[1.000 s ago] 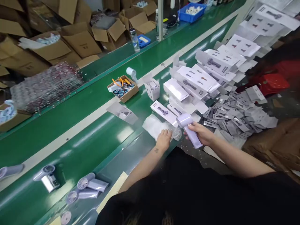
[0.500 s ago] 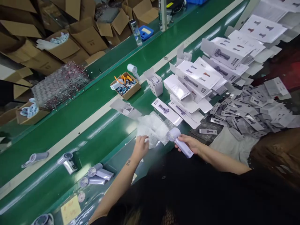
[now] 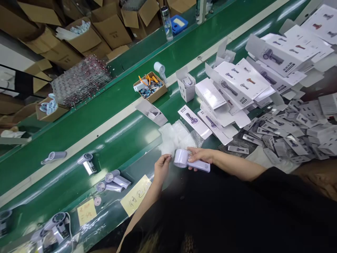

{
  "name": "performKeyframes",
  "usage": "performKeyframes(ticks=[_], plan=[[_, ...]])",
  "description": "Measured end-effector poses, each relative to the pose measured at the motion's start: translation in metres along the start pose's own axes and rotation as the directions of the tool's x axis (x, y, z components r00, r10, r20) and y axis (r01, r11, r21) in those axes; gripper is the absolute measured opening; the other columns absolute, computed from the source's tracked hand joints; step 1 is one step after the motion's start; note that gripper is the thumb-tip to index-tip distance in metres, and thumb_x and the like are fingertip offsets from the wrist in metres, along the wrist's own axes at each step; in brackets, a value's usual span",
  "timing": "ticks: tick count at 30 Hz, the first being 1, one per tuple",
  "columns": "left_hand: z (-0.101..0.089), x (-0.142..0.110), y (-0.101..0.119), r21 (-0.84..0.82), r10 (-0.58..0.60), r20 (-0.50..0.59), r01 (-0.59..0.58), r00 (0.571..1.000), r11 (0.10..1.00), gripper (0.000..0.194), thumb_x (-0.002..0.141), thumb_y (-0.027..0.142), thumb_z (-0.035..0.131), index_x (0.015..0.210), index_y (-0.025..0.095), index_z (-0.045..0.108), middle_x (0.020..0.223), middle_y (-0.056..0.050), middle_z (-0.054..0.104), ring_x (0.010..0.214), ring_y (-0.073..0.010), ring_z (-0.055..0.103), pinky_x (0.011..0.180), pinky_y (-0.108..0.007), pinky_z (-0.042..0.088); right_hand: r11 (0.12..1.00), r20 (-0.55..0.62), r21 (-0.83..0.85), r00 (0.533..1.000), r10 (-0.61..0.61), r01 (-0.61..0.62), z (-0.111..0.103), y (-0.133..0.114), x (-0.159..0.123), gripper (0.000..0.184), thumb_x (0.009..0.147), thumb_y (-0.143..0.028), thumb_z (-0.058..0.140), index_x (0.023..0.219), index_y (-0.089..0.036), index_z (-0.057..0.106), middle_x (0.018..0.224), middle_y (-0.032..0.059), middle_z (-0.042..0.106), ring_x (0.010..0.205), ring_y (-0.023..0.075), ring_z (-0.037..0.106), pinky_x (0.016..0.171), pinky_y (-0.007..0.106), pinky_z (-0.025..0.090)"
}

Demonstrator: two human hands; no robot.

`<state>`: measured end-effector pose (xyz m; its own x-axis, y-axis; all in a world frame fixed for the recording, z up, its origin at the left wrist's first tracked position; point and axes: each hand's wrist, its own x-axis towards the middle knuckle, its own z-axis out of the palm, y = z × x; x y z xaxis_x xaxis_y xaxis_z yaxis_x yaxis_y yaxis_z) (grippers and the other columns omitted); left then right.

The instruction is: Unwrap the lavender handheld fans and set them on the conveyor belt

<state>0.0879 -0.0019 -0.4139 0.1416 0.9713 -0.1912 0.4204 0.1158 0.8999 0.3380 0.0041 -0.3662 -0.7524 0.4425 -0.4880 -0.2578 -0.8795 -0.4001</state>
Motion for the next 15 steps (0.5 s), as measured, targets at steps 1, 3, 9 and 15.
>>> performKeyframes(ticks=[1,3,9,15], plan=[[-0.003,-0.005,0.013,-0.121,-0.033,0.036,0.037,0.999,0.992,0.019,0.083,0.033,0.056,0.086,0.018,0.067,0.079,-0.003,0.065,0.075,-0.015,0.058,0.072,-0.028,0.046,1.0,0.063,-0.003,0.998,0.025,-0.025,0.006,-0.005,0.009,0.064,0.066,-0.021,0.076,0.119,-0.021,0.039,0.094,0.0057,0.064,0.076,0.0218,0.069,0.055,0.031,0.059],[-0.009,-0.014,0.033,-0.31,-0.096,0.077,0.115,0.992,0.944,0.016,0.078,0.033,0.061,0.079,0.017,0.066,0.068,0.0,0.061,0.066,-0.0122,0.054,0.066,-0.024,0.044,0.999,0.131,-0.003,0.991,0.04,-0.04,0.018,-0.012,0.023,0.059,0.067,-0.023,0.075,0.116,-0.019,0.043,0.092,0.0062,0.064,0.074,0.0211,0.069,0.054,0.03,0.059],[-0.022,-0.026,0.05,-0.79,-0.29,-0.057,0.134,0.955,0.598,0.025,0.064,0.034,0.076,0.076,0.018,0.061,0.07,0.002,0.059,0.061,-0.0085,0.051,0.061,-0.023,0.042,0.997,-0.134,-0.072,0.99,0.032,-0.042,0.025,0.003,0.017,0.048,0.068,-0.02,0.074,0.107,-0.017,0.046,0.093,0.0061,0.063,0.073,0.0217,0.069,0.051,0.029,0.058],[-0.029,-0.032,0.056,-0.449,-0.265,-0.046,0.217,0.963,0.867,0.027,0.07,0.033,0.07,0.091,0.017,0.067,0.079,-0.002,0.066,0.072,-0.0129,0.058,0.072,-0.026,0.045,0.993,0.082,0.109,0.995,-0.05,0.041,0.03,0.017,-0.005,0.059,0.065,-0.028,0.077,0.113,-0.017,0.044,0.091,0.0062,0.065,0.07,0.0205,0.069,0.053,0.03,0.059]])
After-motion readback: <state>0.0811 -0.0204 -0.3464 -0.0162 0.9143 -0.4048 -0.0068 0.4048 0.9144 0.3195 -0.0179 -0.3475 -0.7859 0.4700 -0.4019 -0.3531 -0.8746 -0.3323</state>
